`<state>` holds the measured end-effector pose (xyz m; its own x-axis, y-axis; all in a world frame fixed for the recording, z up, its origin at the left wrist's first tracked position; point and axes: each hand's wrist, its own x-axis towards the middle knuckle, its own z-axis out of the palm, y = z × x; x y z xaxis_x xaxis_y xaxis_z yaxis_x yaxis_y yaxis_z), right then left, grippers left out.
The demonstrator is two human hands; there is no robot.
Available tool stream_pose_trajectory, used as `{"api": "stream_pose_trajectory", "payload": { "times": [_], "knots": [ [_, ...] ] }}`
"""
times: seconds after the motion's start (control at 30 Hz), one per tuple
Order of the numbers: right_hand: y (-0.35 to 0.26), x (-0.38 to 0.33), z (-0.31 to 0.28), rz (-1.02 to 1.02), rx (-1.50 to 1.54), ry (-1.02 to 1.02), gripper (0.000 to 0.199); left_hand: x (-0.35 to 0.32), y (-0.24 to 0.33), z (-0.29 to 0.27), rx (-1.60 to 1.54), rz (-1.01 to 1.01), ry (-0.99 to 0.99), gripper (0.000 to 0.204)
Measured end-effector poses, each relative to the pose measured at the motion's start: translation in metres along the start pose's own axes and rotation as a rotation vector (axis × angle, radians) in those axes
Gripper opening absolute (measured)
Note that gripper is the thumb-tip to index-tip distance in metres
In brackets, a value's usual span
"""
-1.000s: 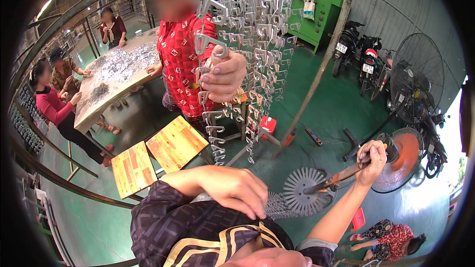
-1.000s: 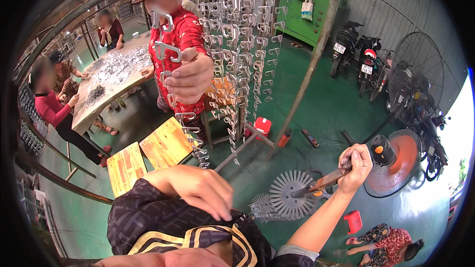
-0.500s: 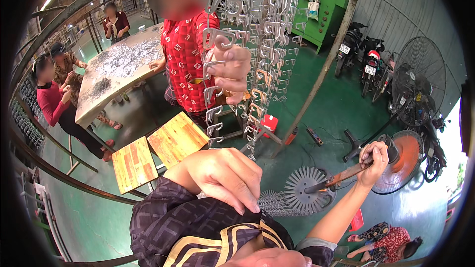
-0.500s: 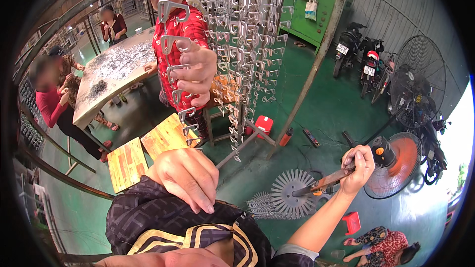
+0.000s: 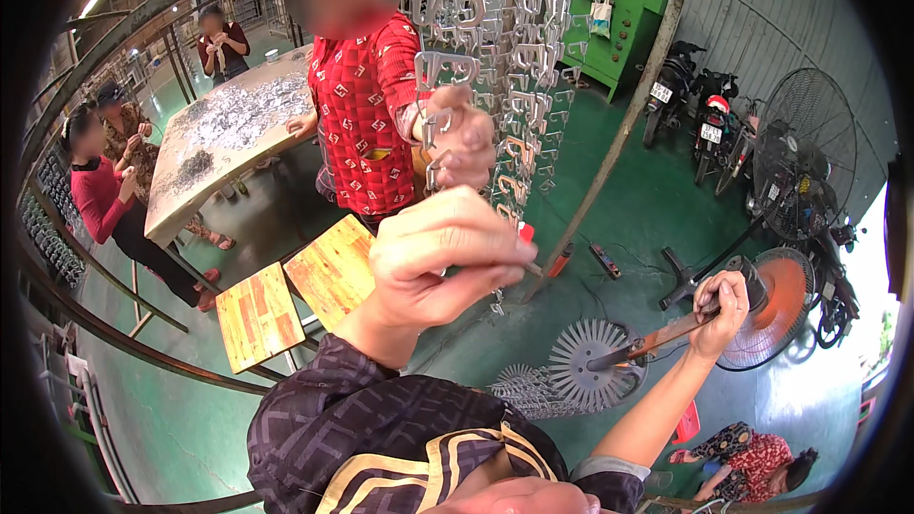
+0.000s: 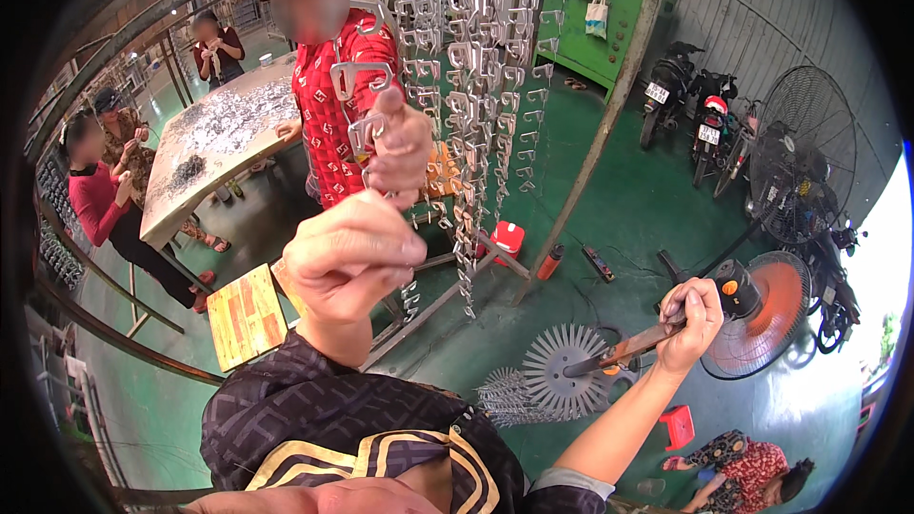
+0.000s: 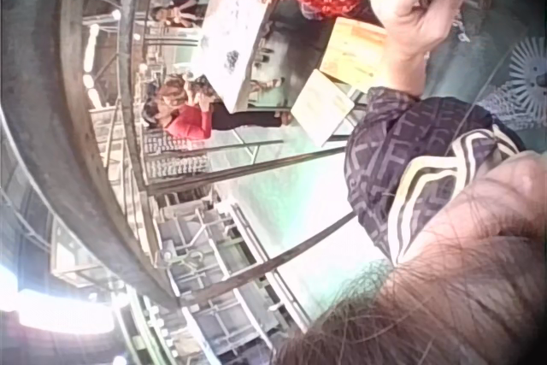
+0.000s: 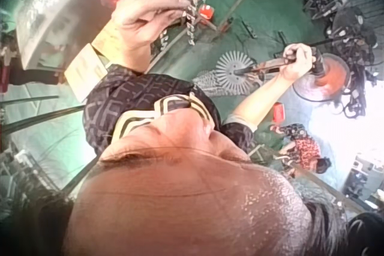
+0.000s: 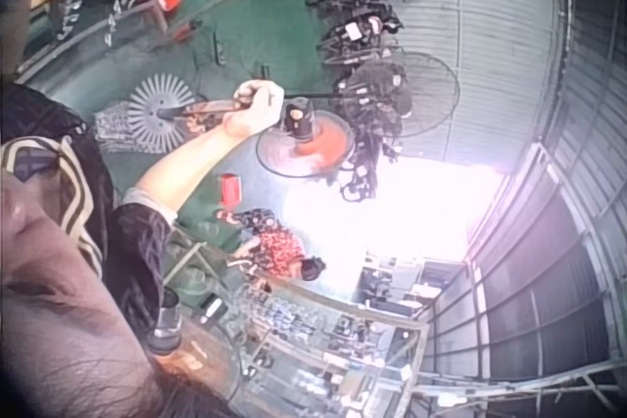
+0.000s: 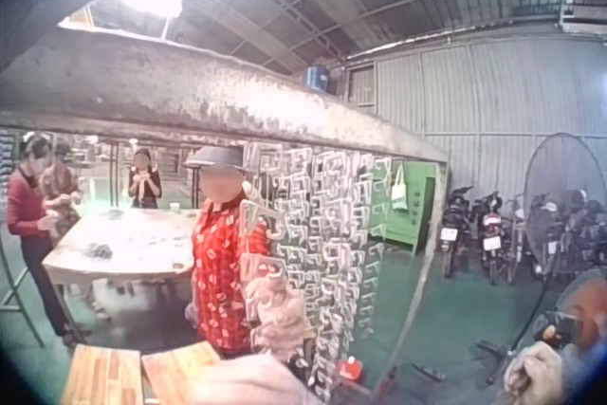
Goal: The person assembles small metal hooks by hand at a table with other workers, then moves to a rack to hang the finished hooks. They handle the hooks individually, connecting parts and placing them on a vertical rack.
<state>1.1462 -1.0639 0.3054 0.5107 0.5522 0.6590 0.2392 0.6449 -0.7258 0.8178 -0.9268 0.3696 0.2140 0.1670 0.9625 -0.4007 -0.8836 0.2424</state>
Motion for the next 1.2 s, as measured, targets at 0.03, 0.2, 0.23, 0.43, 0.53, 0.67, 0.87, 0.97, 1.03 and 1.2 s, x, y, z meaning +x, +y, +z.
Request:
{"api": "stream_pose_trajectory", "payload": {
  "times": [0.03,0.2,0.23,0.43,0.53,0.67,0.87,0.97,1.03,1.2],
  "knots": [
    [0.000,0.000,-0.001,-0.002,-0.002,0.001,0.019,0.005,0.000,0.007,0.072,0.012,0.055,0.021],
    [-0.003,-0.001,0.001,0.022,0.017,0.014,0.017,0.046,-0.023,0.038,0.460,0.102,0.275,0.033],
    [-0.004,0.000,0.002,0.027,0.017,0.014,0.017,0.060,-0.028,0.043,0.609,0.129,0.319,0.033],
    [-0.004,-0.001,0.002,0.020,-0.001,0.030,0.017,0.135,-0.069,0.081,0.661,0.202,0.881,0.017],
    [-0.006,-0.003,0.002,0.016,0.001,0.028,0.017,0.142,-0.063,0.064,0.549,0.191,0.803,0.019],
    [-0.007,-0.005,0.001,0.009,0.006,0.010,0.018,0.160,-0.079,0.048,0.673,0.087,0.778,0.018],
    [-0.009,-0.008,-0.006,0.011,-0.007,0.032,0.018,0.179,-0.095,0.047,0.673,0.058,0.738,0.016],
    [-0.009,-0.006,-0.002,0.013,0.008,0.024,0.018,0.183,-0.092,0.037,0.630,0.065,0.737,0.014],
    [-0.008,-0.005,-0.002,0.012,0.012,0.020,0.019,0.187,-0.092,0.031,0.568,0.071,0.739,0.014],
    [-0.006,-0.003,0.000,0.032,0.011,-0.007,0.018,0.184,-0.092,0.023,0.329,0.058,0.751,0.012]
  ]
}}
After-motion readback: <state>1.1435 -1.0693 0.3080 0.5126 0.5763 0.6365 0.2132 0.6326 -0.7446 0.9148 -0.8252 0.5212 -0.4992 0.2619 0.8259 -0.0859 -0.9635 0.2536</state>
